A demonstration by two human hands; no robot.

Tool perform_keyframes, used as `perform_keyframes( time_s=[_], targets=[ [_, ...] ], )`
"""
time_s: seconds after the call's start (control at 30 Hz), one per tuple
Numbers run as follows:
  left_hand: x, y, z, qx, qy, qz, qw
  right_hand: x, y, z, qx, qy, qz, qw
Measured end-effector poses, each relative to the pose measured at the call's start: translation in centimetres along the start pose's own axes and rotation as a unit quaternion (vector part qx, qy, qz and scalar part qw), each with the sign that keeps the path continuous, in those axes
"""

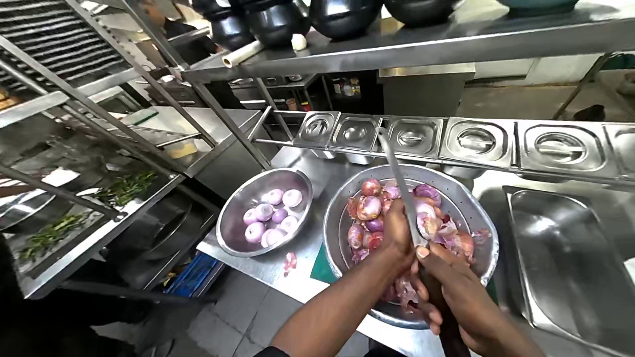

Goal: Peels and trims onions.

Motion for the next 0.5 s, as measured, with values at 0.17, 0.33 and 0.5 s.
perform_keyframes(
  time_s=[0.17,0.33,0.5],
  targets=[
    [1.6,-2.5,2.4,0.032,-0.008,-0.075,0.997,0.7,-1.3,-0.5,-0.011,0.032,0.105,0.994],
    [2.7,-3.7,1.4,0.002,-0.006,-0.089,0.996,-0.1,-3.6,-0.6,0.012,-0.025,0.043,0.999],
    [1.8,-3.3,0.3,-0.068,-0.009,-0.109,0.992,0.4,-3.8,-0.5,0.048,-0.056,-0.109,0.991]
  ],
)
Point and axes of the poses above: each hand's wrist, its own z-axis towards the middle knuckle, its own y-axis out of the palm, x = y × z, the point moved 7 cm from there along z, towards the middle knuckle, and after that the axes turned 1 degree about -y, right-handed, at the moved point
